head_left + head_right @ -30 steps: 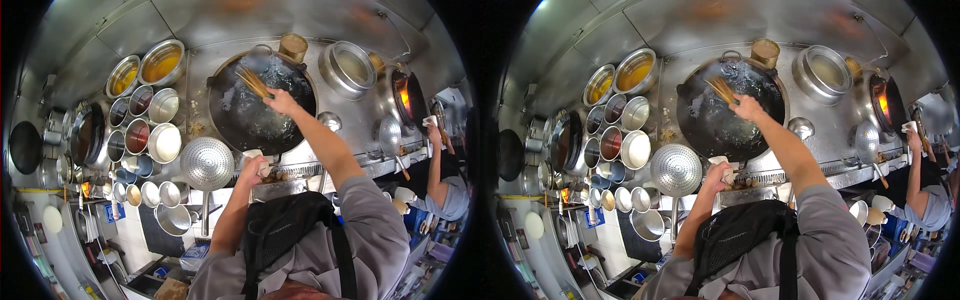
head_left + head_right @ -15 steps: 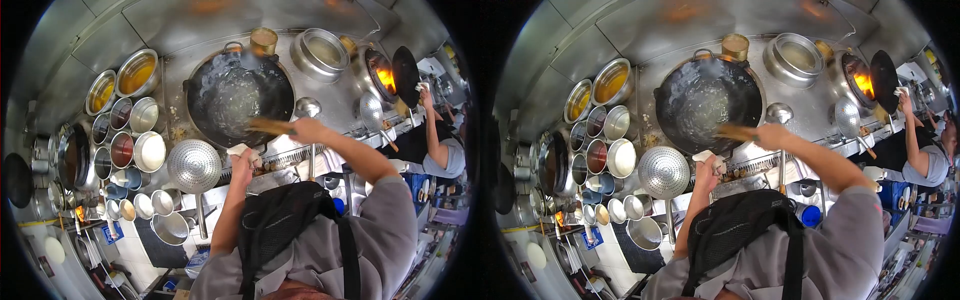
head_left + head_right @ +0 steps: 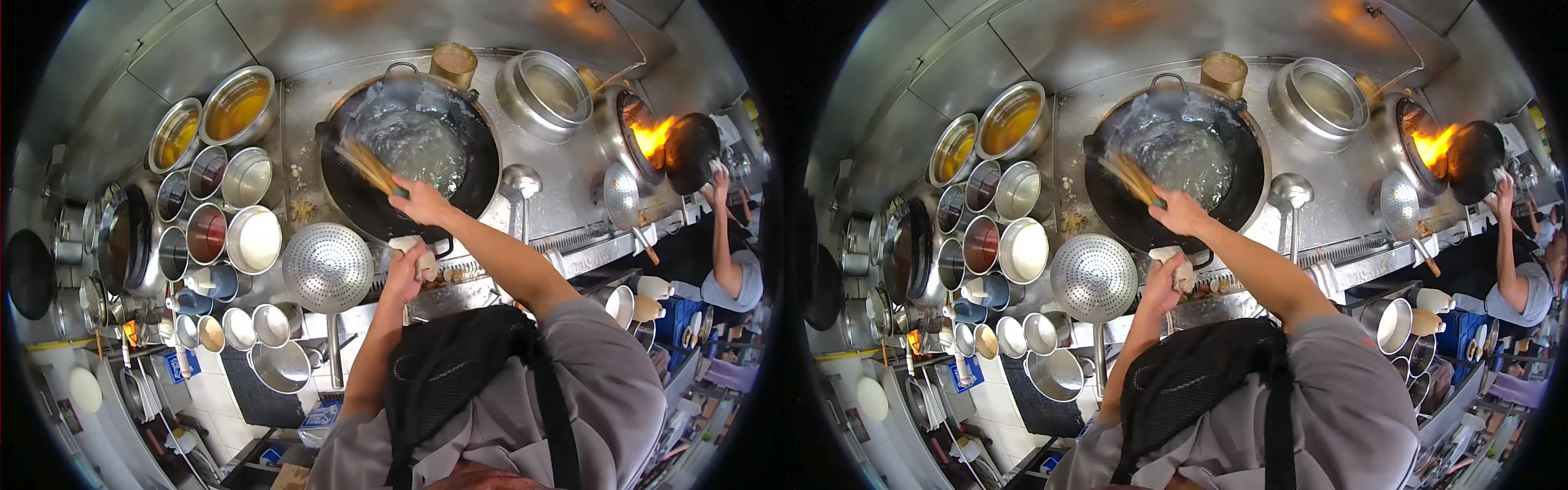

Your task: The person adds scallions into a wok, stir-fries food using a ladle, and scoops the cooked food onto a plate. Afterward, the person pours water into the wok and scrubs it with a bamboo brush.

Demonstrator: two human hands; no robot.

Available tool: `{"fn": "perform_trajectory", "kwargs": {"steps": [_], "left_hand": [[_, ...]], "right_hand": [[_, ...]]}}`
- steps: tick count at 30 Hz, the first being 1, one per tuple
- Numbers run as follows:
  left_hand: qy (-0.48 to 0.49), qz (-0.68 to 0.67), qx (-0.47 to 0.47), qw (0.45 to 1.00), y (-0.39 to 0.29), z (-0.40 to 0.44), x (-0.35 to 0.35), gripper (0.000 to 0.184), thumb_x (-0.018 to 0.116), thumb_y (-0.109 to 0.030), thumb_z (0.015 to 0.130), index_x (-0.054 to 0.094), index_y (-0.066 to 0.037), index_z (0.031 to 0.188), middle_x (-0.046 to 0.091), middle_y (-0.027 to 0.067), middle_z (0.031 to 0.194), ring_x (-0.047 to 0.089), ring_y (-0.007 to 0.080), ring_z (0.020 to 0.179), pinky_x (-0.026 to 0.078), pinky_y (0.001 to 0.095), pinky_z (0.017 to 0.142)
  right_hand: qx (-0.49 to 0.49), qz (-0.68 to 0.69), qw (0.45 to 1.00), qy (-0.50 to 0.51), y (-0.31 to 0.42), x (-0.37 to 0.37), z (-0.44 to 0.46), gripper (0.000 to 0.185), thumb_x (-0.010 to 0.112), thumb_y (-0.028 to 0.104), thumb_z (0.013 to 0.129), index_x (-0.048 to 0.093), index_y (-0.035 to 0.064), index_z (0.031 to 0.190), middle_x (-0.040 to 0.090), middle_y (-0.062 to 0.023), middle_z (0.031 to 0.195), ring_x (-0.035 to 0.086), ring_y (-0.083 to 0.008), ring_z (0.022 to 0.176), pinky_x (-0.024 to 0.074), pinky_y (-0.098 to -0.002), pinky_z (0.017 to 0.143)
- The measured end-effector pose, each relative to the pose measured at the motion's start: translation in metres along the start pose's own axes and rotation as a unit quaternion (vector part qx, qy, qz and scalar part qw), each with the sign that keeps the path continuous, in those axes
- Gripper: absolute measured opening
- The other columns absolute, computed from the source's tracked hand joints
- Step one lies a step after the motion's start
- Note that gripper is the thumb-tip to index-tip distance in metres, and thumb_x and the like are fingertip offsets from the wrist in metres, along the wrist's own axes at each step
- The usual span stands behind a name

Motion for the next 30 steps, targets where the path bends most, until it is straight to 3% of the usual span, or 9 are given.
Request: {"fn": "perform_trajectory", "kwargs": {"steps": [2, 4, 7, 8, 15, 18, 23, 25, 30], "left_hand": [[-0.019, -0.014, 0.019, 1.0, -0.003, -0.009, 0.003, 0.026, 0.062, -0.027, 0.102, 0.056, -0.006, 0.115, 0.064, 0.0079, 0.101, 0.067, 0.0216, 0.087, 0.059, 0.0403, 0.069], [-0.035, -0.006, -0.037, 0.999, -0.011, -0.035, 0.015, 0.031, 0.053, -0.034, 0.107, 0.053, -0.006, 0.121, 0.064, 0.0091, 0.109, 0.067, 0.0248, 0.092, 0.06, 0.0479, 0.076], [0.001, -0.008, -0.007, 1.0, -0.013, -0.054, 0.033, 0.032, 0.048, -0.034, 0.109, 0.05, -0.008, 0.127, 0.063, 0.0095, 0.114, 0.066, 0.027, 0.094, 0.06, 0.0541, 0.08], [-0.001, -0.033, -0.003, 0.999, -0.012, -0.055, 0.04, 0.03, 0.052, -0.032, 0.108, 0.049, -0.011, 0.129, 0.062, 0.0078, 0.115, 0.065, 0.0242, 0.097, 0.059, 0.0485, 0.076], [-0.055, 0.063, 0.037, 0.996, 0.001, -0.016, 0.03, 0.024, 0.06, -0.018, 0.103, 0.052, -0.007, 0.122, 0.064, 0.0054, 0.105, 0.067, 0.0196, 0.089, 0.055, 0.037, 0.062], [-0.067, 0.075, 0.041, 0.994, 0.006, -0.015, 0.024, 0.024, 0.063, -0.015, 0.099, 0.054, -0.005, 0.118, 0.065, 0.0081, 0.104, 0.068, 0.0211, 0.082, 0.055, 0.0357, 0.057], [-0.008, 0.093, 0.08, 0.992, 0.016, 0.017, -0.006, 0.035, 0.069, -0.015, 0.092, 0.054, -0.004, 0.122, 0.064, 0.0087, 0.109, 0.065, 0.0224, 0.093, 0.055, 0.0375, 0.071], [-0.052, 0.105, 0.044, 0.992, 0.007, 0.005, 0.007, 0.036, 0.069, -0.016, 0.09, 0.055, -0.001, 0.119, 0.064, 0.0097, 0.106, 0.066, 0.0229, 0.089, 0.055, 0.0386, 0.069], [-0.044, 0.147, 0.011, 0.988, 0.008, 0.03, -0.008, 0.033, 0.068, -0.02, 0.089, 0.058, 0.003, 0.11, 0.065, 0.0121, 0.1, 0.067, 0.0258, 0.083, 0.055, 0.0415, 0.068]], "right_hand": [[0.104, 0.124, 0.96, 0.228, 0.005, -0.023, -0.045, 0.067, 0.066, 0.04, 0.092, 0.049, 0.0126, 0.151, 0.071, -0.019, 0.081, 0.068, -0.0257, 0.061, 0.0557, -0.0381, 0.063], [0.032, 0.149, 0.942, 0.298, -0.021, -0.045, -0.07, 0.069, 0.069, 0.039, 0.09, 0.049, 0.0138, 0.152, 0.066, -0.0117, 0.066, 0.054, -0.0156, 0.044, 0.0478, -0.0317, 0.05], [-0.044, -0.081, 0.941, 0.326, -0.054, -0.122, -0.084, 0.064, 0.071, 0.041, 0.087, 0.057, 0.0224, 0.146, 0.073, -0.0176, 0.116, 0.072, -0.026, 0.097, 0.0545, -0.0362, 0.089], [0.031, -0.141, 0.922, 0.36, -0.074, -0.145, -0.077, 0.061, 0.071, 0.04, 0.086, 0.059, 0.0251, 0.145, 0.069, -0.0172, 0.127, 0.07, -0.0281, 0.11, 0.0527, -0.0375, 0.098], [0.071, -0.252, 0.961, 0.083, -0.076, -0.132, 0.016, 0.056, 0.066, 0.04, 0.088, 0.057, 0.031, 0.142, 0.073, -0.0175, 0.109, 0.071, -0.0375, 0.1, 0.0566, -0.0485, 0.087], [0.151, -0.195, 0.965, 0.084, -0.036, -0.073, 0.005, 0.041, 0.063, 0.029, 0.088, 0.07, 0.0018, 0.118, 0.072, -0.0243, 0.112, 0.071, -0.0376, 0.107, 0.0569, -0.0457, 0.092], [0.058, -0.159, 0.973, 0.154, 0.0, -0.043, -0.047, 0.055, 0.062, 0.03, 0.088, 0.059, 0.0126, 0.14, 0.072, -0.0234, 0.113, 0.07, -0.0403, 0.106, 0.0562, -0.048, 0.092], [0.078, -0.146, 0.971, 0.174, 0.002, -0.057, -0.074, 0.044, 0.062, 0.023, 0.085, 0.069, 0.0109, 0.126, 0.071, -0.0192, 0.119, 0.068, -0.0361, 0.113, 0.0549, -0.045, 0.096], [0.066, -0.135, 0.965, 0.213, -0.019, -0.11, -0.136, 0.065, 0.072, 0.033, 0.08, 0.06, 0.0179, 0.142, 0.072, -0.0163, 0.116, 0.071, -0.034, 0.104, 0.0581, -0.0448, 0.088]]}}
Point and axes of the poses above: each hand's wrist, its own z-axis towards the middle knuckle, its own x-axis out of the palm, y = z × x, the point moved 6 cm from there along z, towards the middle knuckle
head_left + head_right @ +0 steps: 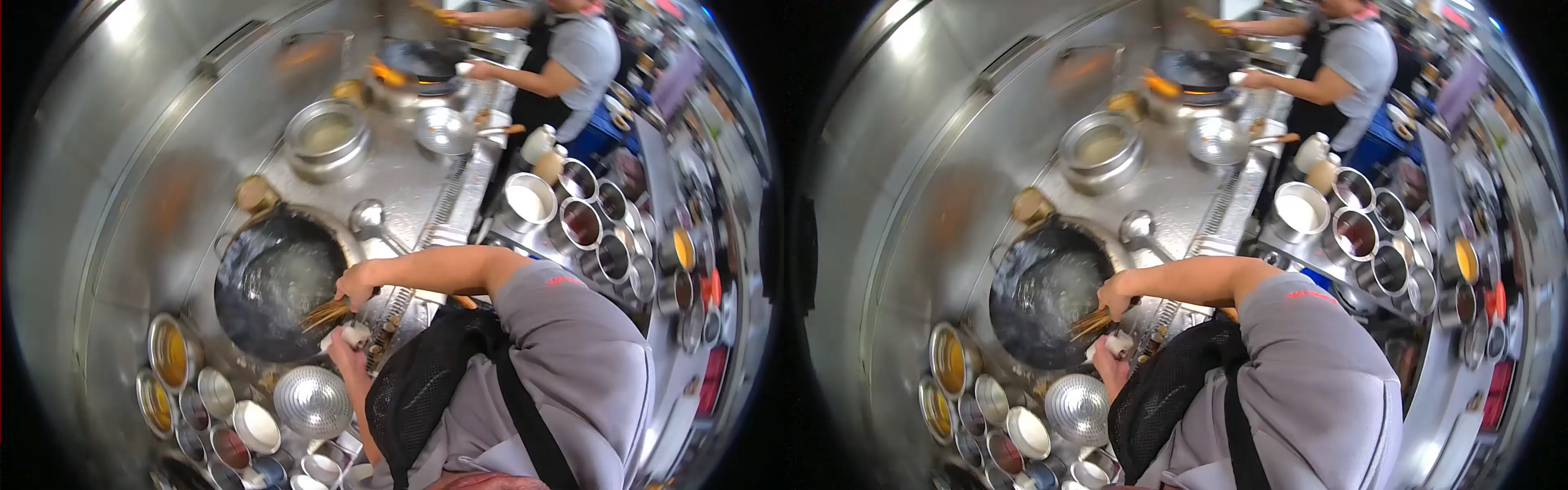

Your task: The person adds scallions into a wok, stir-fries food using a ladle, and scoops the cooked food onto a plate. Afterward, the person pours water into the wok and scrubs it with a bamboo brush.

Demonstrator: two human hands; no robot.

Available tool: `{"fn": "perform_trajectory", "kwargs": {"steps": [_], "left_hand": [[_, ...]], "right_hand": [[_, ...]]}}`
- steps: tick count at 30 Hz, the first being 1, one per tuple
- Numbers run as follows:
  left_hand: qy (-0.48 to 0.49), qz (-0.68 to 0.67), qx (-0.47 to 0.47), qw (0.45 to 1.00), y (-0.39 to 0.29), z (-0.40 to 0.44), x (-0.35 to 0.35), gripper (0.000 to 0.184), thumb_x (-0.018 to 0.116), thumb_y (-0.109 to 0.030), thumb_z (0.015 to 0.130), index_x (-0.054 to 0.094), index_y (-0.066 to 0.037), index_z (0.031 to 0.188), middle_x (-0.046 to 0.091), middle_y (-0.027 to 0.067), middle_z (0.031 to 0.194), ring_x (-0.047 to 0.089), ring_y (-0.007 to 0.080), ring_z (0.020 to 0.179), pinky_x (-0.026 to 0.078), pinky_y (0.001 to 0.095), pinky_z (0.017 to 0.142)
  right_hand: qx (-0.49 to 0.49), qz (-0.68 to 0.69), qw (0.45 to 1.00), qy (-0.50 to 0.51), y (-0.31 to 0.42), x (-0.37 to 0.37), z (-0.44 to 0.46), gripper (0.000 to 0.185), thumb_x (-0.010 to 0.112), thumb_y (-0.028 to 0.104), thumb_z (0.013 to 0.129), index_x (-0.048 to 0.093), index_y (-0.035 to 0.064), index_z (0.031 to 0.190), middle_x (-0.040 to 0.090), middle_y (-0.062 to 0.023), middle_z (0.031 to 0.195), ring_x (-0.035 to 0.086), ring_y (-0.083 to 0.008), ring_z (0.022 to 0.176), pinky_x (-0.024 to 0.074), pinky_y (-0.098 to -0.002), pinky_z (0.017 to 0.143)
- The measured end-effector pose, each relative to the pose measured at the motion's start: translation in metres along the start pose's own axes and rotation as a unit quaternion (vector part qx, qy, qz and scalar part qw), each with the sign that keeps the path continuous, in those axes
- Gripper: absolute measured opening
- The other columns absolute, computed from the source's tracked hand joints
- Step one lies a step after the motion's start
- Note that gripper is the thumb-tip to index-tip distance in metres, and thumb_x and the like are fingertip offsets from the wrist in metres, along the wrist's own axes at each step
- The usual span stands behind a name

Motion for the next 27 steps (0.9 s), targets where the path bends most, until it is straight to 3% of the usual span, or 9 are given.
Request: {"fn": "perform_trajectory", "kwargs": {"steps": [3, 7, 8, 11, 15, 17, 18, 22, 27], "left_hand": [[0.034, -0.001, -0.028, 0.999, -0.005, -0.006, 0.013, 0.031, 0.065, -0.024, 0.092, 0.059, 0.001, 0.109, 0.065, 0.012, 0.099, 0.067, 0.0288, 0.085, 0.056, 0.0449, 0.072], [0.071, 0.008, -0.024, 0.997, -0.006, 0.001, 0.005, 0.025, 0.061, -0.023, 0.092, 0.059, -0.002, 0.107, 0.065, 0.0101, 0.097, 0.067, 0.027, 0.085, 0.055, 0.0423, 0.074], [0.064, 0.012, -0.011, 0.998, -0.01, 0.004, 0.001, 0.023, 0.059, -0.022, 0.092, 0.059, -0.003, 0.105, 0.065, 0.0098, 0.096, 0.066, 0.026, 0.085, 0.055, 0.0407, 0.073], [0.116, 0.021, -0.035, 0.992, -0.011, 0.007, 0.002, 0.023, 0.058, -0.021, 0.091, 0.06, -0.002, 0.104, 0.065, 0.0098, 0.098, 0.067, 0.0255, 0.086, 0.055, 0.0395, 0.074], [0.088, 0.0, -0.034, 0.996, -0.014, -0.001, 0.0, 0.029, 0.056, -0.023, 0.091, 0.061, -0.001, 0.109, 0.066, 0.0118, 0.104, 0.067, 0.026, 0.093, 0.057, 0.0374, 0.082], [0.104, 0.008, -0.036, 0.994, -0.018, 0.0, -0.005, 0.032, 0.056, -0.025, 0.093, 0.061, -0.001, 0.112, 0.066, 0.0127, 0.106, 0.066, 0.0262, 0.096, 0.057, 0.0369, 0.087], [0.108, 0.02, -0.042, 0.993, -0.018, -0.002, -0.005, 0.033, 0.058, -0.027, 0.094, 0.061, -0.001, 0.114, 0.066, 0.0127, 0.107, 0.066, 0.0259, 0.096, 0.057, 0.037, 0.086], [0.093, 0.039, -0.033, 0.994, -0.017, -0.016, -0.017, 0.042, 0.059, -0.034, 0.099, 0.055, -0.004, 0.128, 0.063, 0.0123, 0.12, 0.064, 0.0239, 0.105, 0.054, 0.0379, 0.089], [0.048, 0.089, -0.045, 0.994, -0.014, -0.059, -0.068, 0.047, 0.061, -0.035, 0.101, 0.052, -0.005, 0.136, 0.062, 0.0118, 0.128, 0.062, 0.0261, 0.109, 0.052, 0.0391, 0.092]], "right_hand": [[0.09, 0.135, 0.986, 0.043, -0.037, -0.003, -0.046, 0.067, 0.075, 0.04, 0.082, 0.059, 0.023, 0.144, 0.074, -0.0143, 0.11, 0.072, -0.0324, 0.093, 0.0558, -0.0433, 0.087], [0.014, 0.123, 0.966, -0.228, -0.075, 0.033, -0.091, 0.071, 0.075, 0.041, 0.083, 0.053, 0.0199, 0.147, 0.074, -0.019, 0.104, 0.07, -0.0385, 0.092, 0.0548, -0.047, 0.083], [0.065, 0.187, 0.943, -0.268, -0.077, 0.048, -0.115, 0.069, 0.072, 0.048, 0.087, 0.053, 0.0175, 0.146, 0.071, -0.021, 0.113, 0.068, -0.0387, 0.103, 0.0519, -0.0483, 0.093], [0.122, 0.208, 0.885, -0.397, -0.079, 0.109, -0.151, 0.075, 0.065, 0.049, 0.092, 0.037, 0.0195, 0.156, 0.067, -0.0254, 0.114, 0.067, -0.0443, 0.102, 0.0521, -0.0506, 0.091], [0.237, 0.269, 0.852, -0.382, -0.081, 0.157, -0.159, 0.075, 0.064, 0.044, 0.094, 0.032, 0.022, 0.158, 0.062, -0.0249, 0.122, 0.066, -0.0442, 0.102, 0.0531, -0.0532, 0.087], [0.327, 0.278, 0.866, -0.255, -0.096, 0.172, -0.145, 0.071, 0.065, 0.037, 0.092, 0.035, 0.0186, 0.155, 0.06, -0.0294, 0.125, 0.065, -0.0435, 0.109, 0.0533, -0.0523, 0.089], [0.323, 0.3, 0.868, -0.228, -0.105, 0.171, -0.139, 0.066, 0.063, 0.027, 0.091, 0.039, 0.0109, 0.15, 0.057, -0.0309, 0.129, 0.064, -0.0431, 0.114, 0.0537, -0.0502, 0.092], [0.321, 0.223, 0.908, -0.151, -0.107, 0.162, -0.118, 0.065, 0.057, 0.013, 0.09, 0.035, 0.0015, 0.15, 0.057, -0.0287, 0.132, 0.063, -0.0414, 0.12, 0.0533, -0.0499, 0.094], [0.322, 0.195, 0.907, -0.189, -0.117, 0.175, -0.109, 0.068, 0.06, 0.016, 0.091, 0.035, 0.0022, 0.153, 0.052, -0.0274, 0.14, 0.062, -0.0395, 0.121, 0.0533, -0.0465, 0.096]]}}
Point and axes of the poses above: each hand's wrist, its own z-axis towards the middle knuckle, its own x-axis out of the palm, y = z × x, the point moved 6 cm from there along z, towards the middle knuckle
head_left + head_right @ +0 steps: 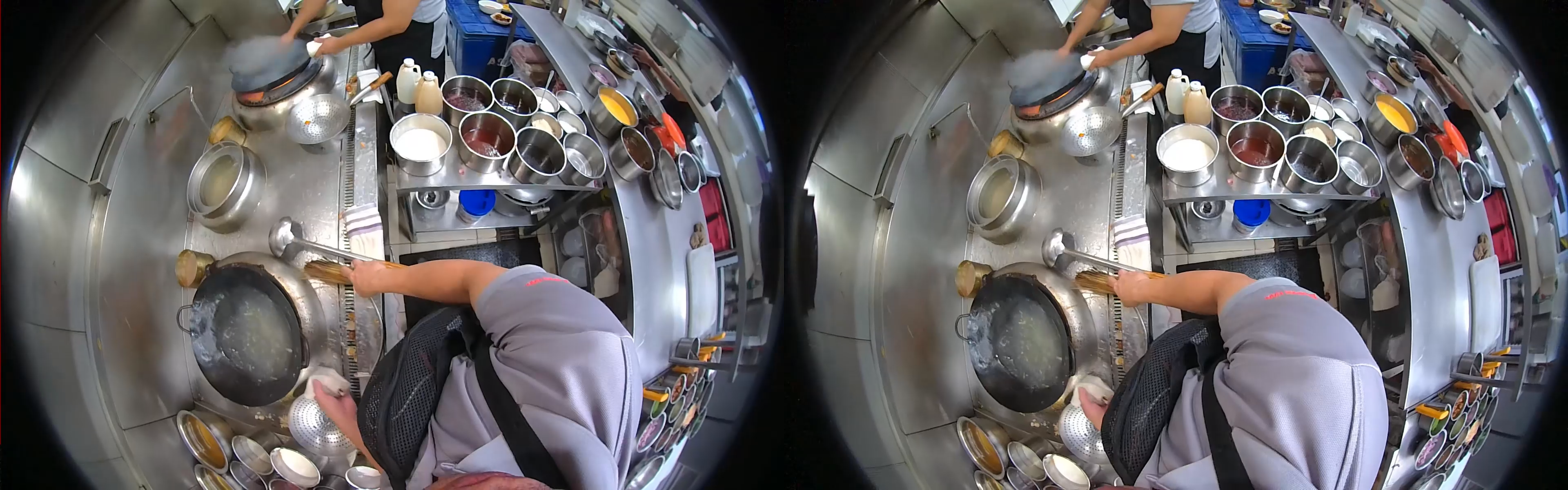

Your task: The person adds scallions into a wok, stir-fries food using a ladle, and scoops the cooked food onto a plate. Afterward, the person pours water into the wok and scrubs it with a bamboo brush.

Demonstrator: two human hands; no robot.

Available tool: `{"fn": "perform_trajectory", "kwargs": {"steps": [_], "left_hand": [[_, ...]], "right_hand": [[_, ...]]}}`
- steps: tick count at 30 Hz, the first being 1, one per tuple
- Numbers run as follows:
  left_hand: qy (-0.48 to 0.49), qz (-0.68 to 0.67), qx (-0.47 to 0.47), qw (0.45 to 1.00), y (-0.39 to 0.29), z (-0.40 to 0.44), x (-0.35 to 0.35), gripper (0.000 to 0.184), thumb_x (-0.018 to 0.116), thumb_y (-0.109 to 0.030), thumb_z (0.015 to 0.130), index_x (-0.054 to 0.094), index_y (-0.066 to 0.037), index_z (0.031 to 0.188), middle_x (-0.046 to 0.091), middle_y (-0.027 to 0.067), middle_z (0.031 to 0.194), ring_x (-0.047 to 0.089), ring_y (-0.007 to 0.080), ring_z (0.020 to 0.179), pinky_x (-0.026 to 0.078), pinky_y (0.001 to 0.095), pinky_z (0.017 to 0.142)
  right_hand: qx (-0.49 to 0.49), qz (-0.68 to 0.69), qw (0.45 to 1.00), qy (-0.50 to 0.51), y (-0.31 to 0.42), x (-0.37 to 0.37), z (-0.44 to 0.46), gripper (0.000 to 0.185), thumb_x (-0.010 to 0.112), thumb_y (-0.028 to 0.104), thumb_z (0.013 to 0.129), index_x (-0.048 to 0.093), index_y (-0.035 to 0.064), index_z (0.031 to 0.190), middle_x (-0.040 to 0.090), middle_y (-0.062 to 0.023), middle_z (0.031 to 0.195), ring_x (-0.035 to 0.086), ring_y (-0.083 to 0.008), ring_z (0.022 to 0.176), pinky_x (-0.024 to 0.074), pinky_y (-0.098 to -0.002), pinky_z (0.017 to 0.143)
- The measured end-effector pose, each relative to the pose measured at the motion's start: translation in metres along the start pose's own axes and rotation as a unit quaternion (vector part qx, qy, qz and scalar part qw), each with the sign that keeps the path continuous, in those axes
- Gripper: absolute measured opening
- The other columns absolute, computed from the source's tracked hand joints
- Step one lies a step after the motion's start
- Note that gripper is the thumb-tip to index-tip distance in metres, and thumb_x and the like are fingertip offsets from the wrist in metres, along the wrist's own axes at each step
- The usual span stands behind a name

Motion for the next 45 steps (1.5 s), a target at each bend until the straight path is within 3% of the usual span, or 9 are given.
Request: {"fn": "perform_trajectory", "kwargs": {"steps": [3, 9, 11, 15, 19, 22, 32, 33, 45], "left_hand": [[0.001, 0.233, 0.034, 0.972, 0.019, -0.025, -0.061, 0.052, 0.061, -0.034, 0.1, 0.048, -0.003, 0.14, 0.06, 0.0156, 0.13, 0.061, 0.0307, 0.113, 0.05, 0.0444, 0.095], [-0.06, 0.658, 0.177, 0.729, 0.05, -0.046, -0.096, 0.06, 0.061, -0.033, 0.099, 0.043, 0.0, 0.146, 0.057, 0.0214, 0.134, 0.059, 0.0379, 0.119, 0.046, 0.0527, 0.099], [-0.11, 0.671, 0.217, 0.7, 0.059, -0.052, -0.089, 0.06, 0.061, -0.033, 0.1, 0.042, 0.0, 0.146, 0.057, 0.0216, 0.134, 0.058, 0.0381, 0.119, 0.046, 0.053, 0.1], [-0.172, 0.675, 0.247, 0.673, 0.071, -0.053, -0.075, 0.061, 0.06, -0.034, 0.1, 0.042, 0.0, 0.147, 0.057, 0.0218, 0.135, 0.058, 0.0387, 0.12, 0.046, 0.0534, 0.1], [-0.205, 0.674, 0.252, 0.663, 0.076, -0.056, -0.071, 0.061, 0.06, -0.034, 0.1, 0.041, 0.0, 0.147, 0.056, 0.022, 0.135, 0.058, 0.0392, 0.121, 0.045, 0.0539, 0.1], [-0.221, 0.674, 0.253, 0.658, 0.08, -0.061, -0.068, 0.062, 0.059, -0.034, 0.1, 0.04, 0.0, 0.148, 0.056, 0.0222, 0.136, 0.057, 0.0396, 0.121, 0.045, 0.0542, 0.1], [-0.248, 0.686, 0.263, 0.631, 0.083, -0.064, -0.058, 0.063, 0.058, -0.035, 0.101, 0.039, 0.0, 0.149, 0.054, 0.0227, 0.138, 0.056, 0.041, 0.123, 0.044, 0.0554, 0.101], [-0.25, 0.688, 0.263, 0.628, 0.083, -0.064, -0.058, 0.063, 0.058, -0.035, 0.101, 0.039, 0.0, 0.149, 0.054, 0.0228, 0.138, 0.056, 0.0411, 0.123, 0.044, 0.0555, 0.101], [-0.294, 0.702, 0.271, 0.589, 0.092, -0.08, -0.039, 0.065, 0.057, -0.037, 0.101, 0.037, 0.0, 0.15, 0.053, 0.0235, 0.14, 0.055, 0.0427, 0.125, 0.043, 0.0569, 0.102]], "right_hand": [[0.001, 0.016, 1.0, 0.009, -0.007, 0.005, -0.001, 0.071, 0.054, 0.019, 0.094, 0.027, 0.0041, 0.157, 0.047, -0.0282, 0.145, 0.059, -0.0412, 0.126, 0.0494, -0.0489, 0.102], [-0.027, -0.023, 0.999, 0.019, 0.001, -0.008, -0.006, 0.066, 0.054, 0.034, 0.098, 0.034, 0.0058, 0.155, 0.046, -0.0271, 0.145, 0.059, -0.0429, 0.122, 0.0471, -0.0512, 0.105], [-0.057, -0.014, 0.997, -0.058, -0.001, -0.017, -0.007, 0.049, 0.055, 0.038, 0.098, 0.056, 0.007, 0.136, 0.055, -0.0246, 0.132, 0.063, -0.0426, 0.114, 0.0503, -0.0506, 0.101], [-0.052, 0.067, 0.966, -0.242, -0.033, -0.097, -0.015, 0.023, 0.05, 0.018, 0.095, 0.06, 0.0078, 0.114, 0.066, -0.0224, 0.11, 0.069, -0.042, 0.096, 0.0562, -0.0535, 0.081], [-0.022, 0.098, 0.878, -0.468, -0.095, -0.219, -0.043, 0.032, 0.065, 0.039, 0.09, 0.063, 0.0079, 0.084, 0.071, -0.0156, 0.089, 0.069, -0.0388, 0.08, 0.0558, -0.0501, 0.071], [0.062, 0.073, 0.781, -0.617, -0.178, -0.309, -0.045, 0.045, 0.059, 0.045, 0.091, 0.071, 0.0046, 0.077, 0.069, -0.0232, 0.075, 0.069, -0.0412, 0.075, 0.0557, -0.0511, 0.072], [0.259, 0.211, 0.633, -0.698, -0.322, -0.431, -0.176, 0.043, 0.057, 0.041, 0.083, 0.076, 0.0033, 0.09, 0.073, -0.0242, 0.092, 0.072, -0.0395, 0.094, 0.0538, -0.0461, 0.089], [0.27, 0.198, 0.641, -0.691, -0.327, -0.436, -0.189, 0.042, 0.057, 0.039, 0.082, 0.078, 0.0078, 0.1, 0.073, -0.025, 0.107, 0.07, -0.0429, 0.103, 0.0538, -0.0473, 0.095], [0.291, 0.17, 0.603, -0.723, -0.452, -0.463, -0.322, 0.042, 0.055, 0.044, 0.084, 0.076, 0.0075, 0.088, 0.073, -0.0231, 0.098, 0.069, -0.0427, 0.1, 0.052, -0.048, 0.094]]}}
Point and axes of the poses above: each hand's wrist, its own z-axis towards the middle knuckle, its own x-axis out of the palm, y = z × x, the point moved 6 cm from there along z, towards the middle knuckle
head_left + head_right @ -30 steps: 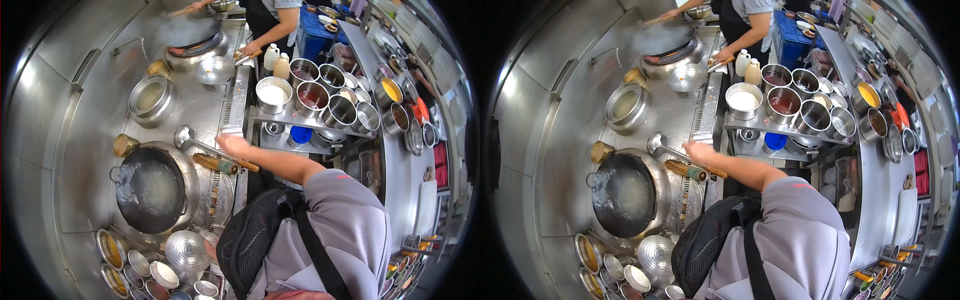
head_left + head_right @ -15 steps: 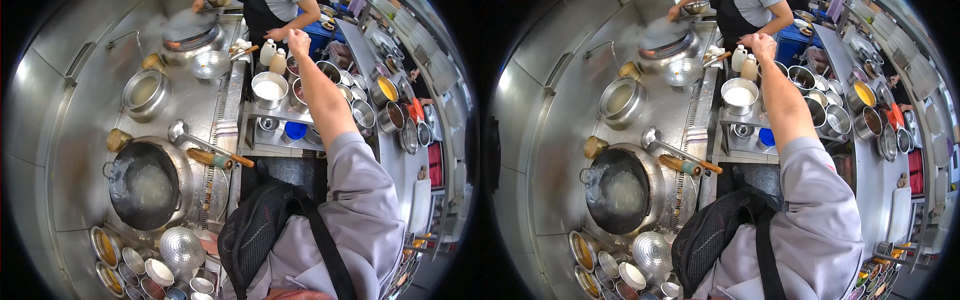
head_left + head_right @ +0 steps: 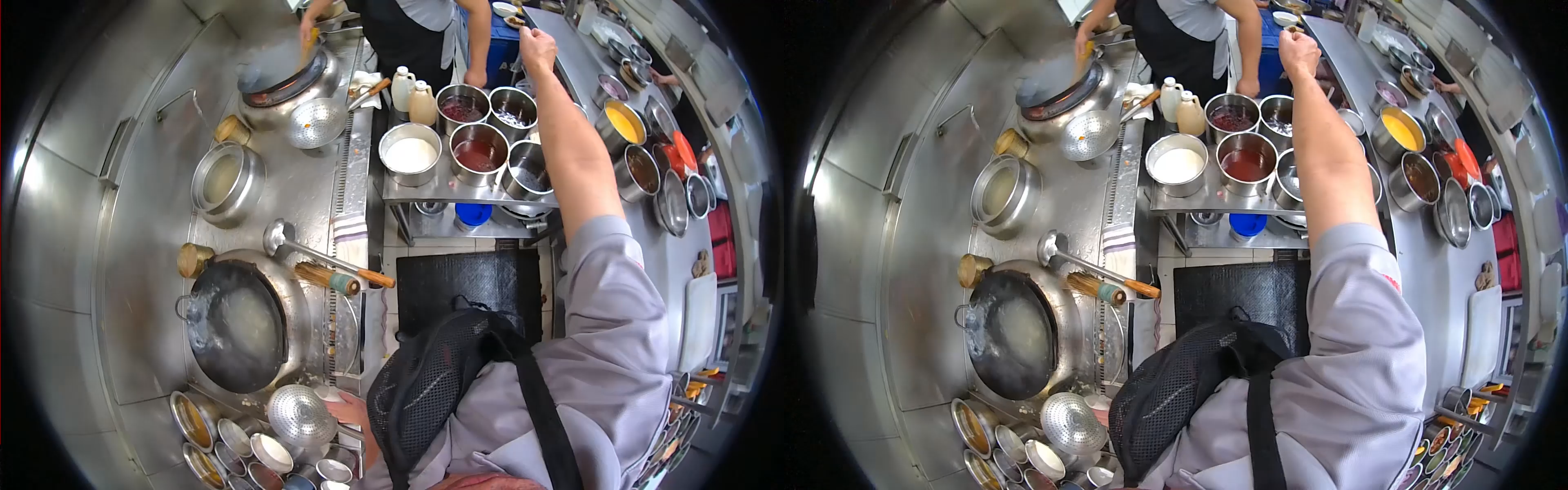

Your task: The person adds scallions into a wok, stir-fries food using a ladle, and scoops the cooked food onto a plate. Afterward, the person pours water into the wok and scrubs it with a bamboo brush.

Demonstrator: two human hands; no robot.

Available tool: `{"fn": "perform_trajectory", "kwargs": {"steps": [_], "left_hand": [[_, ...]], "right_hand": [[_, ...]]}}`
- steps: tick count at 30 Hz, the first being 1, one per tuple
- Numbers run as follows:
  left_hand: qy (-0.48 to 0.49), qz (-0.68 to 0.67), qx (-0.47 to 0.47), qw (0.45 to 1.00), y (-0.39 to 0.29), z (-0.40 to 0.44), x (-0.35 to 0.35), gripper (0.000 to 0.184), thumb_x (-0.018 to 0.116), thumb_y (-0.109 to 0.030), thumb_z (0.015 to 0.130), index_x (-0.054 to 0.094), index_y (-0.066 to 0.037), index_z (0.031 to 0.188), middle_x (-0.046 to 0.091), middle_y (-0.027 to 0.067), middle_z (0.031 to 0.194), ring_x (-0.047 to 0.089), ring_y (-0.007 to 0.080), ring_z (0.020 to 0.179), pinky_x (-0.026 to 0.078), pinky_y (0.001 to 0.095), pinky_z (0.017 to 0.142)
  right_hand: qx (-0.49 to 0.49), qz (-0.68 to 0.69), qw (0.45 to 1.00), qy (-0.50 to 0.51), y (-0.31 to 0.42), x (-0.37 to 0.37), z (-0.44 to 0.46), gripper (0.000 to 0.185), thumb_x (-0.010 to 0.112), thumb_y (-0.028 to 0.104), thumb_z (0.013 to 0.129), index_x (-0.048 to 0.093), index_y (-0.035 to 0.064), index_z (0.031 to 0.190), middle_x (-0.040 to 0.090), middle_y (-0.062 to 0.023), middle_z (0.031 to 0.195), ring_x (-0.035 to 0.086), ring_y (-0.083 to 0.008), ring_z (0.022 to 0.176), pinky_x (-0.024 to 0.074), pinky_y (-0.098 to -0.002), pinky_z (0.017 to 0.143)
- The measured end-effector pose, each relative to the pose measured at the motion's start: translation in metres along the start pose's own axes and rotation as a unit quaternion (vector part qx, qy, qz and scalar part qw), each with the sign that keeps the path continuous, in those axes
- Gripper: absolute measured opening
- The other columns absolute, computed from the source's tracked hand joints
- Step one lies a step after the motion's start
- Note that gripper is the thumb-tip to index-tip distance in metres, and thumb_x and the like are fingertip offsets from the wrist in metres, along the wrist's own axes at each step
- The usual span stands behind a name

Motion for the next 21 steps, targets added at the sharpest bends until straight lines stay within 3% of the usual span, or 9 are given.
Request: {"fn": "perform_trajectory", "kwargs": {"steps": [6, 9, 10, 11, 13, 14, 17, 18, 21], "left_hand": [[-0.036, 0.045, 0.021, 0.998, 0.002, 0.003, 0.015, 0.067, 0.05, -0.041, 0.103, 0.032, -0.001, 0.153, 0.048, 0.023, 0.146, 0.051, 0.0433, 0.13, 0.043, 0.056, 0.102], [0.027, 0.094, -0.021, 0.995, -0.013, -0.002, -0.002, 0.065, 0.048, -0.04, 0.104, 0.032, -0.002, 0.154, 0.049, 0.0216, 0.146, 0.051, 0.0402, 0.131, 0.045, 0.0546, 0.101], [0.011, 0.1, -0.008, 0.995, -0.017, -0.005, -0.006, 0.065, 0.049, -0.04, 0.104, 0.032, -0.002, 0.154, 0.049, 0.0207, 0.146, 0.053, 0.0386, 0.13, 0.046, 0.0536, 0.1], [0.013, 0.106, -0.003, 0.994, -0.017, -0.004, -0.004, 0.065, 0.049, -0.04, 0.104, 0.032, -0.002, 0.154, 0.049, 0.0207, 0.146, 0.053, 0.0386, 0.13, 0.046, 0.0536, 0.1], [0.015, 0.109, -0.013, 0.994, -0.014, -0.001, -0.001, 0.065, 0.049, -0.04, 0.104, 0.032, -0.003, 0.154, 0.05, 0.0202, 0.145, 0.054, 0.038, 0.128, 0.046, 0.0537, 0.099], [0.015, 0.099, -0.014, 0.995, -0.015, -0.003, -0.003, 0.066, 0.051, -0.04, 0.103, 0.032, -0.002, 0.154, 0.051, 0.0206, 0.143, 0.054, 0.0386, 0.127, 0.047, 0.0539, 0.098], [0.032, 0.085, -0.015, 0.996, -0.009, -0.001, 0.002, 0.067, 0.052, -0.039, 0.102, 0.033, -0.001, 0.153, 0.052, 0.022, 0.141, 0.055, 0.0399, 0.126, 0.047, 0.0544, 0.097], [-0.013, 0.077, 0.019, 0.997, -0.013, -0.004, -0.002, 0.067, 0.053, -0.038, 0.101, 0.033, 0.001, 0.152, 0.053, 0.0232, 0.14, 0.055, 0.0415, 0.125, 0.046, 0.0552, 0.097], [-0.066, 0.075, 0.058, 0.993, -0.008, -0.003, 0.003, 0.066, 0.053, -0.037, 0.101, 0.034, 0.001, 0.151, 0.053, 0.0242, 0.139, 0.054, 0.0429, 0.125, 0.045, 0.0562, 0.097]], "right_hand": [[0.01, -0.051, 0.999, 0.009, -0.064, -0.034, 0.03, 0.041, 0.055, 0.042, 0.082, 0.074, 0.0054, 0.083, 0.072, -0.0237, 0.094, 0.068, -0.0432, 0.095, 0.0516, -0.048, 0.089], [-0.021, -0.06, 0.998, 0.0, -0.075, -0.053, 0.035, 0.041, 0.054, 0.04, 0.08, 0.072, 0.0041, 0.079, 0.072, -0.0245, 0.093, 0.067, -0.0449, 0.095, 0.0513, -0.0478, 0.089], [-0.015, -0.09, 0.995, 0.028, -0.078, -0.057, 0.037, 0.042, 0.056, 0.041, 0.083, 0.072, 0.0022, 0.092, 0.072, -0.0244, 0.104, 0.068, -0.0389, 0.097, 0.0505, -0.0486, 0.091], [-0.01, -0.094, 0.995, 0.029, -0.08, -0.062, 0.034, 0.042, 0.056, 0.041, 0.083, 0.072, 0.0022, 0.092, 0.072, -0.0244, 0.104, 0.068, -0.0389, 0.097, 0.0505, -0.0486, 0.091], [0.028, 0.168, 0.985, 0.031, -0.084, -0.066, 0.02, 0.045, 0.057, 0.032, 0.096, 0.067, -0.0086, 0.08, 0.067, -0.0173, 0.07, 0.072, -0.0277, 0.064, 0.0576, -0.0427, 0.054], [0.036, 0.195, 0.98, 0.027, -0.086, -0.069, 0.016, 0.03, 0.056, 0.018, 0.091, 0.066, -0.0097, 0.083, 0.068, -0.0175, 0.074, 0.072, -0.0291, 0.059, 0.058, -0.0413, 0.044], [0.037, 0.193, 0.98, 0.027, -0.094, -0.071, 0.003, 0.034, 0.057, 0.021, 0.091, 0.067, -0.0093, 0.081, 0.069, -0.017, 0.072, 0.073, -0.0278, 0.06, 0.058, -0.0408, 0.048], [0.03, 0.134, 0.99, 0.021, -0.093, -0.078, -0.007, 0.033, 0.058, 0.022, 0.09, 0.07, -0.007, 0.081, 0.07, -0.0162, 0.07, 0.071, -0.0235, 0.058, 0.0558, -0.0394, 0.049], [0.039, 0.138, 0.989, 0.025, -0.107, -0.075, -0.025, 0.033, 0.058, 0.024, 0.089, 0.072, -0.0044, 0.082, 0.07, -0.0153, 0.068, 0.067, -0.0209, 0.054, 0.0527, -0.039, 0.049]]}}
Point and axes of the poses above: each hand's wrist, its own z-axis towards the middle knuckle, its own x-axis out of the palm, y = z × x, the point moved 6 cm from there along z, towards the middle knuckle
